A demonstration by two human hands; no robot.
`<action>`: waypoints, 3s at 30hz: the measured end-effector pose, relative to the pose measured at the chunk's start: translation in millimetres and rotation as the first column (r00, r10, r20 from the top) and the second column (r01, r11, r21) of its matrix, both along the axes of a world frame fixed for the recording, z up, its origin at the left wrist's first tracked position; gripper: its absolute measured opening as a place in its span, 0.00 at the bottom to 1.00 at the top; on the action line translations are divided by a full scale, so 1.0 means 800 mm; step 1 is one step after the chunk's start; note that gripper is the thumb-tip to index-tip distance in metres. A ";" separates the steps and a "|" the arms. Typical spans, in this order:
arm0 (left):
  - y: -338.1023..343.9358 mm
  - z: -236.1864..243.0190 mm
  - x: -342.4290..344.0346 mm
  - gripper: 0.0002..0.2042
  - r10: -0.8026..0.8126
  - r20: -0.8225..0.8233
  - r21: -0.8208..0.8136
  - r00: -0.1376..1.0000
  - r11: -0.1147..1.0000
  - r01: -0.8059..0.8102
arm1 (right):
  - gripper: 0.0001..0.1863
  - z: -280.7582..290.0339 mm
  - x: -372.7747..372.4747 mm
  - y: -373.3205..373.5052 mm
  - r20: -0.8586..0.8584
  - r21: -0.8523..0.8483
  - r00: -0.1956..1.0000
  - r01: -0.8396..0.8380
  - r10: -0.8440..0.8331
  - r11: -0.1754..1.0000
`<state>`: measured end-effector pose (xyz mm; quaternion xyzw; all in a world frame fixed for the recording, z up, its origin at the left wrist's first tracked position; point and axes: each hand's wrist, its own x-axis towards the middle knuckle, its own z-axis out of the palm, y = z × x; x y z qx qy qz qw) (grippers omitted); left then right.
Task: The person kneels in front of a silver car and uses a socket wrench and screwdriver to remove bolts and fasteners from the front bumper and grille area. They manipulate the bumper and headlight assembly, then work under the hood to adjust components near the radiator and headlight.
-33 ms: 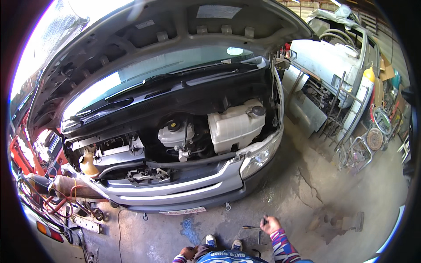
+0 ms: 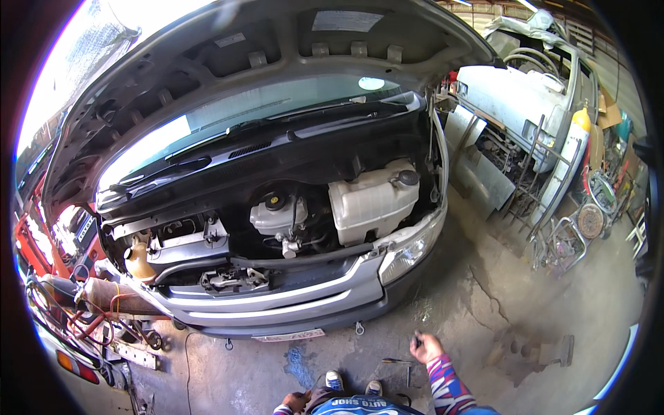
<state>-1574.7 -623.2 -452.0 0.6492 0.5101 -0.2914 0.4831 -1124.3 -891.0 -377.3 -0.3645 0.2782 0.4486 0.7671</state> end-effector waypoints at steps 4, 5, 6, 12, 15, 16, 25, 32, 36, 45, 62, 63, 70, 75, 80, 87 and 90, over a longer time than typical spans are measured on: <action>0.025 -0.022 -0.013 0.31 0.099 0.032 0.064 0.995 0.993 -0.101 | 0.05 0.186 0.099 0.146 0.430 0.024 0.902 0.038 -0.045 0.999; 0.033 -0.030 -0.014 0.31 0.116 0.044 0.076 0.992 0.990 -0.120 | 0.05 0.237 0.122 0.179 0.652 0.056 0.758 -0.071 0.017 0.996; 0.044 -0.039 -0.010 0.30 0.133 0.050 0.082 0.990 0.987 -0.137 | 0.08 0.290 0.146 0.220 0.835 0.025 0.549 -0.096 0.032 0.995; 0.108 -0.067 0.033 0.30 0.144 0.112 0.111 0.983 0.981 -0.157 | 0.07 0.523 0.241 0.403 0.904 -0.056 -0.406 0.194 0.132 0.979; 0.136 -0.067 0.064 0.30 0.133 0.145 0.120 0.980 0.981 -0.151 | 0.07 0.575 0.279 0.461 0.781 -0.025 -0.578 0.347 0.235 0.938; 0.143 -0.066 0.073 0.30 0.130 0.153 0.121 0.980 0.981 -0.149 | 0.06 0.585 0.290 0.472 0.741 -0.026 -0.616 0.370 0.266 0.929; 0.160 -0.063 0.125 0.30 0.168 0.181 0.113 0.969 0.975 -0.190 | 0.05 0.577 0.314 0.537 0.355 0.029 -0.746 0.611 0.563 0.791; 0.150 -0.072 0.143 0.30 0.186 0.161 0.104 0.969 0.973 -0.204 | 0.04 0.565 0.311 0.538 0.372 0.147 -0.748 0.632 0.550 0.761; 0.144 -0.081 0.148 0.30 0.194 0.158 0.097 0.968 0.973 -0.211 | 0.13 0.565 0.307 0.541 0.398 0.103 -0.695 0.682 0.599 0.724; 0.137 -0.095 0.151 0.30 0.228 0.178 0.089 0.957 0.965 -0.247 | 0.25 0.562 0.304 0.533 0.634 0.155 -0.622 0.685 0.460 0.712; 0.097 -0.119 0.081 0.29 0.322 0.168 0.097 0.931 0.935 -0.341 | 0.14 0.584 0.340 0.520 0.636 0.100 -0.691 0.513 0.342 0.852; 0.094 -0.120 0.072 0.29 0.326 0.169 0.095 0.930 0.934 -0.345 | 0.14 0.582 0.338 0.521 0.661 0.108 -0.674 0.519 0.328 0.848; 0.070 -0.128 0.024 0.29 0.367 0.165 0.092 0.916 0.919 -0.384 | 0.14 0.595 0.323 0.512 0.570 -0.071 -0.627 0.606 0.531 0.792; 0.061 -0.131 0.010 0.29 0.388 0.174 0.089 0.905 0.909 -0.407 | 0.14 0.609 0.312 0.530 0.485 -0.167 -0.430 0.809 0.762 0.563; 0.055 -0.134 -0.001 0.29 0.404 0.194 0.080 0.894 0.902 -0.425 | 0.13 0.604 0.307 0.538 0.485 -0.112 -0.398 0.855 0.779 0.507; 0.049 -0.137 -0.022 0.29 0.420 0.222 0.068 0.880 0.894 -0.443 | 0.07 0.596 0.315 0.504 0.578 -0.058 -0.634 0.597 0.514 0.800; 0.047 -0.137 -0.035 0.29 0.418 0.226 0.065 0.880 0.895 -0.442 | 0.06 0.592 0.317 0.494 0.615 -0.013 -0.656 0.547 0.438 0.837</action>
